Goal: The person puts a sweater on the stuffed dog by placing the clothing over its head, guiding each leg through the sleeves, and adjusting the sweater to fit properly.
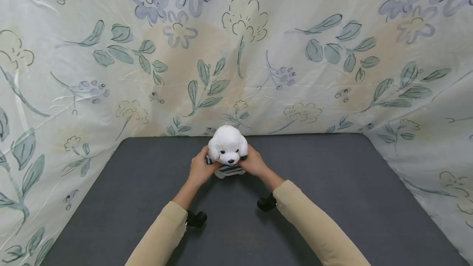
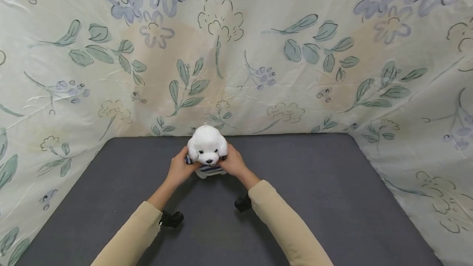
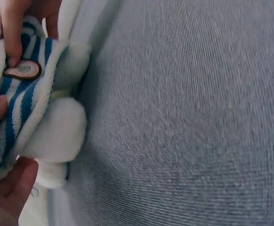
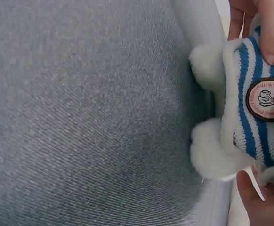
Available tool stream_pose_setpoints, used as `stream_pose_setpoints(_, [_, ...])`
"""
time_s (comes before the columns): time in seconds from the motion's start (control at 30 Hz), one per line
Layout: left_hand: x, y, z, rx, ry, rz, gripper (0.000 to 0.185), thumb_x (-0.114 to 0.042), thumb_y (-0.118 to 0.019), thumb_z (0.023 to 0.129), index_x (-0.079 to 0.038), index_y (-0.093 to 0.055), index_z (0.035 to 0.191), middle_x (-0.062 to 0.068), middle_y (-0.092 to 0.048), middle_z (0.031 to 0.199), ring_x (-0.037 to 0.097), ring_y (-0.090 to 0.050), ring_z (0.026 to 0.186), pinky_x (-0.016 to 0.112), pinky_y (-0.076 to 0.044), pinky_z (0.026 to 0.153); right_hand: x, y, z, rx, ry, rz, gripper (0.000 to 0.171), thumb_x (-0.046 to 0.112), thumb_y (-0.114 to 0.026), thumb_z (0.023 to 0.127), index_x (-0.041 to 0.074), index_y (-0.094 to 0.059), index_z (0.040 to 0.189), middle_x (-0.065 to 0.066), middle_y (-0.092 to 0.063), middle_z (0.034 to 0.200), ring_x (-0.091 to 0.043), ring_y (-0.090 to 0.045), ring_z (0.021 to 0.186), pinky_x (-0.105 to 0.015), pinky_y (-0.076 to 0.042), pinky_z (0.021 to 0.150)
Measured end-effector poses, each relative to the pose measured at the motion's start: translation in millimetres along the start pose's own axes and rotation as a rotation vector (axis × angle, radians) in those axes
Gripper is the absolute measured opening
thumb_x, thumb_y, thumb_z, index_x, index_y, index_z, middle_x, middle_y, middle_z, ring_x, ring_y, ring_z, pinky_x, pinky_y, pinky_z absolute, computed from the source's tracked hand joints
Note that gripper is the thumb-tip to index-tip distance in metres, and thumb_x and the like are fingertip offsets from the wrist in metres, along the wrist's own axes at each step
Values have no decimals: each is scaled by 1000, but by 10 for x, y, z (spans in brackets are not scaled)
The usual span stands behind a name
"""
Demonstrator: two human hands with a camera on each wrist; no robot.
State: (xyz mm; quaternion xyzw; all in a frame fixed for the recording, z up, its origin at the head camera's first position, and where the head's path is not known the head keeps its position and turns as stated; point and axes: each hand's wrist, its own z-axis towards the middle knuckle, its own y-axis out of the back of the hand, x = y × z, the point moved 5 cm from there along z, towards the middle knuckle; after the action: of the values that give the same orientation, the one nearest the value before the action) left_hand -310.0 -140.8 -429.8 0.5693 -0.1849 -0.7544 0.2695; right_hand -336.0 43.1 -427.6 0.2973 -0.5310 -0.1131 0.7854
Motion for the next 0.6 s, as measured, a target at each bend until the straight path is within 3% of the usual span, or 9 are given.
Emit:
stream_pose_setpoints(0.17, [-89,54,12,-39,-26,5,49,-23,-75,76,-11,-57,120,13,-63,113,30,-61,100,46,-49,77,65,42,-6,-2,-55,0,48,18,-63,86,9,-46,130,-10,-57,116,-23,-56,95,-40,-45,76])
stream_pose_setpoints(0.33, [-193,96,-17,17,-17,-9,42,-23,-75,76,-11,-59,114,12,-65,109,27,-62,94,43,-50,74,159,154,-76,18,-82,-4,53,23,-66,85,12,-46,132,-7,-54,125,-23,-53,111,-42,-45,88])
stream_pose_setpoints(0.6, [-367,150,-131,88,-40,-51,44,-23,-74,77,-13,-59,116,8,-58,119,25,-56,104,43,-46,84,297,318,-250,54,-16,24,59,24,-70,82,15,-44,134,-8,-47,128,-22,-47,113,-44,-42,89])
